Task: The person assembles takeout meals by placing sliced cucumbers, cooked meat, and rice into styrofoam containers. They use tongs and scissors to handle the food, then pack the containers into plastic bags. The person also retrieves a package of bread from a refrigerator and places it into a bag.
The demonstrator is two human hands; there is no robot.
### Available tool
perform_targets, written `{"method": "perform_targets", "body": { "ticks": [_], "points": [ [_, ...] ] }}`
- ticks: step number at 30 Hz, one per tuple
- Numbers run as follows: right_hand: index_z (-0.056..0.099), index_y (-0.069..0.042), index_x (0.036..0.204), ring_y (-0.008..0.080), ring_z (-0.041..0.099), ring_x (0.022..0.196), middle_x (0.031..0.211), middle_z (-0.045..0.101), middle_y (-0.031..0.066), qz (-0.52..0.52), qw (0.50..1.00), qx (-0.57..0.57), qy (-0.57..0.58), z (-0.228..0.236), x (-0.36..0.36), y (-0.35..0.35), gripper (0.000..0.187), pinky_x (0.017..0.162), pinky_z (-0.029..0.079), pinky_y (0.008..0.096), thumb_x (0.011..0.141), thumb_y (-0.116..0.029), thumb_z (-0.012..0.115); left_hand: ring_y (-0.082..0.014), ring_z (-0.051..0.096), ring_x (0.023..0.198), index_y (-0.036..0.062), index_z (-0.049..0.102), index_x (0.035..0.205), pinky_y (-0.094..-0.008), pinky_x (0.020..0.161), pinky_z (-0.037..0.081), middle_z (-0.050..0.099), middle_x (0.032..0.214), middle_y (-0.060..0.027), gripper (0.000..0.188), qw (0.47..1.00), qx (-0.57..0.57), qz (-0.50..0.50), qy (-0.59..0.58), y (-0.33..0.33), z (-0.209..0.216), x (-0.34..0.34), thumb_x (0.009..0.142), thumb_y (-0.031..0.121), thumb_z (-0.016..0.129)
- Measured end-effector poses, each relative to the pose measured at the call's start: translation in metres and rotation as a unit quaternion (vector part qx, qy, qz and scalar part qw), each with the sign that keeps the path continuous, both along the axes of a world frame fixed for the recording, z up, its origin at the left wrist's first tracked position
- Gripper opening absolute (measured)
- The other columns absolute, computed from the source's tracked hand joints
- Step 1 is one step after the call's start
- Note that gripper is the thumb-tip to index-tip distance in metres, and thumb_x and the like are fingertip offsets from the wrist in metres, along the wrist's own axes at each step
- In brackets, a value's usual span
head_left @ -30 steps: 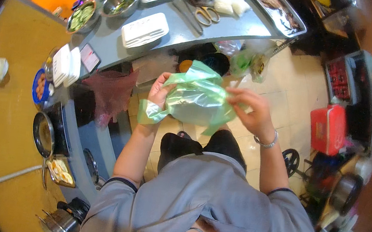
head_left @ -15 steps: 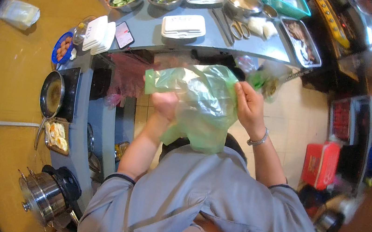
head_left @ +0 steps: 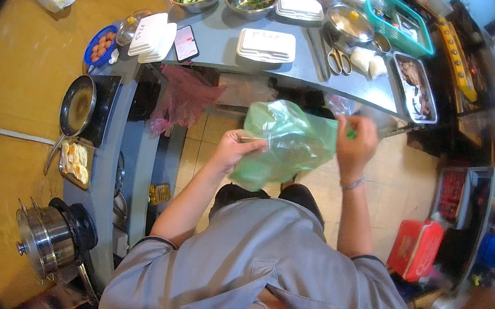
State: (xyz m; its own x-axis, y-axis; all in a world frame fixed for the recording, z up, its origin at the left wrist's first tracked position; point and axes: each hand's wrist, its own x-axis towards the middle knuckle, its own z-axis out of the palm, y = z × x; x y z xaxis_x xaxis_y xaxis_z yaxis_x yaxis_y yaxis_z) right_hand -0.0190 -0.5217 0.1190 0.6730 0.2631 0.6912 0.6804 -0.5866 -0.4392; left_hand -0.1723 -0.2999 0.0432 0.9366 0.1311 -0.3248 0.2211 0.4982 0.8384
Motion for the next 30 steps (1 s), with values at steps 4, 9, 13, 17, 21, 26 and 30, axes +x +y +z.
{"method": "perform_targets", "body": {
  "ticks": [4,9,13,17,21,26,30],
  "points": [
    [0.057,-0.001,0.067,0.0137,0.053,0.056,0.06,0.053,0.0054,0.293,0.881,0.07,0.365,-0.028,-0.069,0.038,0.028,0.052,0.041,0.0309,0.087,-0.017,0.068,-0.0152,0.067,0.079,0.0007,0.068,0.095,-0.0273,0.069,0.054,0.07,0.092,-0.0088,0.022,0.997,-0.026,0.063,-0.02,-0.041,0.014,0.013,0.078,0.011,0.077],
    [0.057,0.001,0.063,0.01,0.048,0.051,0.056,0.051,0.0018,0.273,0.894,0.108,0.337,0.016,-0.052,0.002,0.027,0.047,0.036,0.0262,0.089,-0.008,0.058,-0.0155,0.064,0.075,0.0053,0.064,0.099,-0.0286,0.068,0.053,0.067,0.088,-0.0058,0.021,0.989,0.004,0.144,-0.014,0.014,0.017,-0.009,0.08,0.009,0.072],
    [0.053,0.001,0.061,0.0081,0.048,0.06,0.067,0.059,0.0049,0.204,0.926,0.116,0.295,0.015,-0.042,-0.038,0.021,0.053,0.036,0.0246,0.081,0.0,0.057,-0.0224,0.065,0.082,0.0102,0.063,0.114,-0.0361,0.077,0.054,0.066,0.095,-0.0078,0.039,0.856,0.476,0.189,0.066,0.113,-0.062,-0.034,0.076,0.008,0.071],
    [0.055,-0.001,0.079,0.0115,0.054,0.068,0.089,0.066,0.0104,0.203,0.887,0.103,0.402,-0.014,-0.051,-0.035,0.008,0.058,0.041,0.0252,0.078,-0.001,0.063,-0.0326,0.065,0.082,0.0123,0.061,0.12,-0.0416,0.073,0.053,0.066,0.1,-0.0125,0.046,0.693,0.675,0.123,-0.222,0.044,0.01,-0.032,0.075,0.008,0.067],
    [0.057,0.0,0.109,0.0221,0.064,0.076,0.098,0.067,0.0136,0.039,0.988,-0.151,0.001,0.003,-0.063,0.03,0.028,0.069,0.049,0.0312,0.082,-0.004,0.064,-0.0377,0.062,0.083,0.0088,0.06,0.112,-0.0454,0.071,0.05,0.064,0.093,-0.0191,0.032,0.82,0.549,-0.059,-0.151,0.012,-0.019,-0.032,0.081,0.007,0.058],
    [0.06,-0.001,0.108,0.0309,0.062,0.096,0.109,0.063,0.0196,0.256,0.934,0.025,0.246,-0.027,-0.15,0.037,0.028,0.079,0.05,0.0363,0.083,-0.009,0.064,-0.0234,0.06,0.071,0.0036,0.054,0.09,-0.0358,0.064,0.046,0.057,0.076,-0.016,0.012,0.926,0.356,0.067,-0.106,0.002,-0.037,-0.026,0.083,0.008,0.046],
    [0.052,0.003,0.118,0.0277,0.057,0.109,0.118,0.059,0.0195,0.137,0.888,0.15,0.413,-0.083,-0.158,0.038,0.034,0.089,0.045,0.0381,0.087,-0.009,0.059,-0.0156,0.05,0.069,0.0033,0.047,0.077,-0.0311,0.065,0.041,0.05,0.069,-0.0099,0.009,0.905,0.35,0.169,-0.171,0.001,0.002,-0.045,0.076,0.0,0.055]
  ]
}}
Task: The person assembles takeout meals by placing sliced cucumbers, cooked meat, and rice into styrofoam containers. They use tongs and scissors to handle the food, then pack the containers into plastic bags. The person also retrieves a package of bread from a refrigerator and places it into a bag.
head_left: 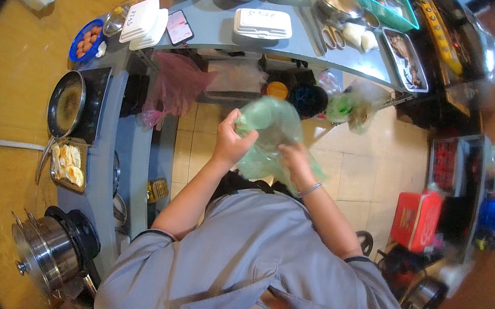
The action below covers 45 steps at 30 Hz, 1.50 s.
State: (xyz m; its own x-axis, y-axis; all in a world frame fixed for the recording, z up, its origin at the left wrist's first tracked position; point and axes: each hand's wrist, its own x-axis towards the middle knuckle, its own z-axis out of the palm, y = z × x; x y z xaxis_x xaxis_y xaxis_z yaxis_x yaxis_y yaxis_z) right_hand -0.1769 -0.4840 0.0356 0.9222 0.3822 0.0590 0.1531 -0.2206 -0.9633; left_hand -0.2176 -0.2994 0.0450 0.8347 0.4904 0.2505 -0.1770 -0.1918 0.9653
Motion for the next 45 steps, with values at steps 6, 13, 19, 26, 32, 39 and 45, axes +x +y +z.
{"method": "perform_targets", "body": {
  "ticks": [6,13,19,26,32,39,45],
  "points": [
    [0.043,0.003,0.133,0.0295,0.049,0.118,0.127,0.053,0.0185,-0.146,0.975,0.09,-0.14,0.022,0.039,-0.033,0.048,0.103,0.038,0.0435,0.091,-0.017,0.056,-0.0268,0.055,0.072,0.0006,0.047,0.072,-0.0333,0.068,0.044,0.055,0.078,-0.0126,0.018,0.975,0.164,0.146,0.039,0.034,0.054,-0.044,0.074,0.002,0.065],
    [0.031,-0.009,0.147,0.032,0.036,0.136,0.147,0.038,0.0169,0.178,0.84,-0.511,-0.048,-0.019,0.062,-0.069,0.082,0.11,0.032,0.0417,0.081,-0.04,0.069,-0.0299,0.057,0.077,0.0022,0.056,0.073,-0.0388,0.07,0.045,0.057,0.08,-0.0146,0.002,0.963,0.182,0.114,0.161,0.065,-0.032,-0.093,0.072,0.001,0.058],
    [0.045,-0.009,0.137,0.0326,0.043,0.129,0.137,0.048,0.0186,0.076,0.927,-0.268,-0.251,0.014,0.091,-0.019,0.066,0.108,0.034,0.0421,0.082,-0.037,0.067,-0.0298,0.058,0.078,0.0064,0.062,0.07,-0.0381,0.073,0.046,0.061,0.08,-0.013,0.004,0.955,0.277,0.103,-0.004,0.051,0.042,-0.081,0.072,0.01,0.062],
    [0.062,-0.005,0.117,0.0265,0.063,0.1,0.11,0.066,0.0143,0.506,0.832,-0.212,0.085,-0.078,0.092,0.022,0.029,0.089,0.048,0.0349,0.091,-0.017,0.057,-0.029,0.063,0.091,0.0057,0.06,0.108,-0.0367,0.085,0.049,0.065,0.096,-0.0135,0.029,0.97,-0.163,-0.019,0.181,0.025,-0.053,-0.041,0.079,0.007,0.062],
    [0.065,0.0,0.087,0.0178,0.058,0.071,0.078,0.062,0.0068,-0.026,0.989,0.008,-0.148,-0.057,0.249,0.108,0.016,0.068,0.047,0.0331,0.09,-0.016,0.065,-0.0415,0.059,0.099,0.0151,0.051,0.129,-0.0459,0.084,0.05,0.062,0.107,-0.0222,0.055,0.934,0.15,0.003,0.324,0.065,-0.019,0.019,0.076,0.013,0.064],
    [0.062,-0.002,0.091,0.0176,0.054,0.077,0.089,0.059,0.0082,-0.049,0.968,0.043,-0.242,-0.025,0.361,0.162,0.013,0.068,0.044,0.0308,0.087,-0.013,0.067,-0.0331,0.068,0.084,0.0031,0.06,0.107,-0.0375,0.073,0.051,0.068,0.088,-0.0191,0.031,0.886,0.087,0.324,0.319,0.075,-0.03,0.011,0.078,0.012,0.066],
    [0.062,-0.007,0.102,0.025,0.063,0.088,0.098,0.064,0.0143,0.299,0.953,0.024,-0.042,-0.022,0.316,0.337,0.019,0.077,0.049,0.0338,0.09,-0.021,0.059,-0.0297,0.068,0.086,0.0016,0.06,0.108,-0.035,0.073,0.05,0.068,0.093,-0.0189,0.032,0.829,0.089,0.418,0.36,0.064,-0.009,0.003,0.079,0.013,0.068]
  ]
}}
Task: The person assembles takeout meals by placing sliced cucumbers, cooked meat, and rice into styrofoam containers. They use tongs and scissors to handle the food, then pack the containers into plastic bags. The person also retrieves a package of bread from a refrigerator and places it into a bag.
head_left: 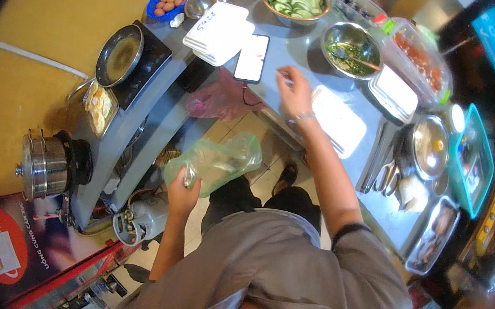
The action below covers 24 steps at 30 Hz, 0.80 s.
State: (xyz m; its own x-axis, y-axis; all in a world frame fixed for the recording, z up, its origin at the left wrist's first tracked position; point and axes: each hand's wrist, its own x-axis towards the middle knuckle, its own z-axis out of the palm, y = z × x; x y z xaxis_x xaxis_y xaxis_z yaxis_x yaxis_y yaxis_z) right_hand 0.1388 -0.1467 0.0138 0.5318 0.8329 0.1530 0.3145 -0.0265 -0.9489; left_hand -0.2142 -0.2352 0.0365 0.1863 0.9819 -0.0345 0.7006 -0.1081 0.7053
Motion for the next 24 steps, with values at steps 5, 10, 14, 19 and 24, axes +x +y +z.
{"method": "perform_targets", "body": {
  "ticks": [5,10,14,19,24],
  "points": [
    [0.057,-0.018,0.12,0.035,0.051,0.114,0.133,0.048,0.0176,-0.047,0.949,-0.143,-0.277,-0.055,-0.011,0.104,0.042,0.093,0.041,0.049,0.08,-0.029,0.061,-0.0299,0.066,0.086,0.0015,0.056,0.116,-0.0358,0.076,0.05,0.066,0.094,-0.0186,0.039,0.999,-0.031,0.016,0.028,-0.006,-0.006,-0.004,0.079,0.01,0.066],
    [0.055,-0.027,0.128,0.0379,0.043,0.122,0.144,0.037,0.0208,-0.051,0.913,-0.217,-0.341,-0.068,-0.015,0.147,0.053,0.098,0.028,0.0612,0.079,-0.047,0.054,-0.0288,0.066,0.091,0.0018,0.054,0.119,-0.0357,0.08,0.05,0.066,0.098,-0.0173,0.043,0.989,-0.144,0.039,-0.008,0.009,-0.006,-0.015,0.078,0.009,0.064],
    [0.055,-0.029,0.13,0.0386,0.041,0.126,0.147,0.034,0.021,-0.034,0.872,-0.293,-0.391,-0.065,-0.02,0.155,0.052,0.099,0.027,0.0604,0.08,-0.046,0.053,-0.0289,0.066,0.093,0.0027,0.053,0.121,-0.0361,0.082,0.05,0.067,0.1,-0.0162,0.044,0.993,-0.119,0.0,-0.006,0.037,-0.02,-0.039,0.078,0.009,0.063],
    [0.057,-0.024,0.125,0.0366,0.046,0.12,0.14,0.042,0.0198,-0.081,0.903,-0.215,-0.362,-0.053,-0.025,0.141,0.05,0.097,0.03,0.0573,0.079,-0.044,0.056,-0.029,0.066,0.093,0.0035,0.053,0.123,-0.037,0.082,0.05,0.068,0.1,-0.0153,0.045,0.994,-0.113,-0.001,0.0,0.084,-0.02,-0.054,0.079,0.009,0.062],
    [0.053,-0.015,0.126,0.0337,0.049,0.11,0.125,0.05,0.0161,-0.117,0.911,-0.193,-0.345,-0.069,-0.037,0.108,0.062,0.089,0.035,0.0513,0.075,-0.049,0.061,-0.0273,0.067,0.092,0.0034,0.052,0.123,-0.0362,0.081,0.05,0.067,0.099,-0.0148,0.045,0.992,-0.117,-0.045,-0.01,0.12,-0.036,-0.067,0.079,0.007,0.061]
  ]
}}
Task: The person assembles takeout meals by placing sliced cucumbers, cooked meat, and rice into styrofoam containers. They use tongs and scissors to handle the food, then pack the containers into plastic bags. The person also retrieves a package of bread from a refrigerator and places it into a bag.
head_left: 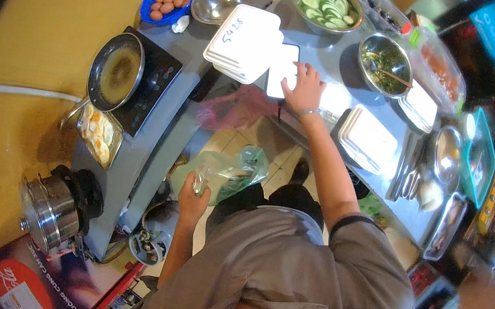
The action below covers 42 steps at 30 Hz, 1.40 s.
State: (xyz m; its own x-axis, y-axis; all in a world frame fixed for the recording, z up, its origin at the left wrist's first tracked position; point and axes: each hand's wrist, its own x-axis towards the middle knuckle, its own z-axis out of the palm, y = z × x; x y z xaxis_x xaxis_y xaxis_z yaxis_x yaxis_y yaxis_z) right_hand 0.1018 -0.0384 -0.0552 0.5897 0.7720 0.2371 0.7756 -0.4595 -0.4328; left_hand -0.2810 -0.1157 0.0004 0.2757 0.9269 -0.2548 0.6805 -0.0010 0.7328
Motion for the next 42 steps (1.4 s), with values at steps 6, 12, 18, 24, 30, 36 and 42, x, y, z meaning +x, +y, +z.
{"method": "perform_targets", "body": {
  "ticks": [6,12,18,24,30,36,42],
  "points": [
    [0.044,-0.008,0.135,0.0334,0.049,0.107,0.118,0.05,0.0171,-0.053,0.998,-0.027,0.006,0.02,-0.049,0.0,0.091,0.085,0.037,0.0488,0.062,-0.054,0.072,-0.0255,0.065,0.093,0.0032,0.052,0.124,-0.0346,0.082,0.049,0.066,0.099,-0.015,0.047,0.998,-0.014,-0.032,-0.053,0.018,-0.002,0.014,0.078,0.003,0.06],
    [0.04,-0.006,0.139,0.0334,0.048,0.104,0.124,0.046,0.019,-0.107,0.989,-0.094,0.027,0.02,-0.05,0.011,0.098,0.084,0.034,0.046,0.056,-0.048,0.071,-0.025,0.065,0.093,0.0031,0.053,0.125,-0.0344,0.083,0.049,0.066,0.099,-0.015,0.047,0.996,0.008,-0.058,-0.064,0.027,0.0,0.032,0.078,0.004,0.058],
    [0.041,-0.016,0.141,0.0355,0.047,0.108,0.131,0.043,0.0221,-0.102,0.99,-0.093,0.006,0.019,-0.032,0.001,0.097,0.088,0.032,0.0498,0.058,-0.056,0.071,-0.0272,0.065,0.094,0.0038,0.052,0.126,-0.0361,0.083,0.049,0.067,0.101,-0.016,0.048,0.998,-0.003,-0.048,-0.04,0.019,0.001,0.028,0.078,0.006,0.058],
    [0.051,-0.028,0.136,0.0462,0.036,0.128,0.151,0.024,0.0266,-0.05,0.995,-0.08,-0.021,0.017,-0.012,0.028,0.079,0.097,0.028,0.0632,0.068,-0.068,0.06,-0.0289,0.065,0.096,0.0044,0.051,0.127,-0.0372,0.085,0.048,0.067,0.102,-0.0167,0.05,0.998,0.002,-0.056,-0.012,0.017,0.0,0.035,0.078,0.008,0.06],
    [0.052,-0.026,0.135,0.0468,0.036,0.13,0.152,0.024,0.0246,-0.041,0.992,-0.118,-0.027,0.032,-0.004,0.028,0.077,0.097,0.029,0.0652,0.069,-0.066,0.06,-0.0275,0.065,0.098,0.0041,0.052,0.126,-0.0358,0.085,0.048,0.067,0.103,-0.0157,0.049,0.999,-0.026,-0.039,-0.024,0.017,-0.016,0.038,0.078,0.008,0.062],
    [0.06,-0.011,0.117,0.0353,0.051,0.118,0.127,0.054,0.0191,-0.099,0.981,0.161,0.045,0.075,0.045,-0.108,0.05,0.097,0.039,0.0476,0.073,-0.031,0.072,-0.0237,0.066,0.09,0.0011,0.06,0.115,-0.0332,0.081,0.05,0.069,0.097,-0.0148,0.038,0.993,0.05,-0.047,-0.1,0.012,-0.017,0.047,0.078,0.007,0.065],
    [0.054,0.005,0.118,0.0291,0.06,0.098,0.11,0.06,0.0185,-0.348,0.891,0.018,0.29,0.03,0.111,-0.283,0.074,0.083,0.047,0.0396,0.072,-0.049,0.077,-0.0174,0.065,0.086,-0.001,0.06,0.11,-0.0307,0.077,0.05,0.069,0.094,-0.0119,0.033,0.99,0.077,-0.027,-0.115,0.015,-0.021,0.072,0.079,0.006,0.068]
  ]
}}
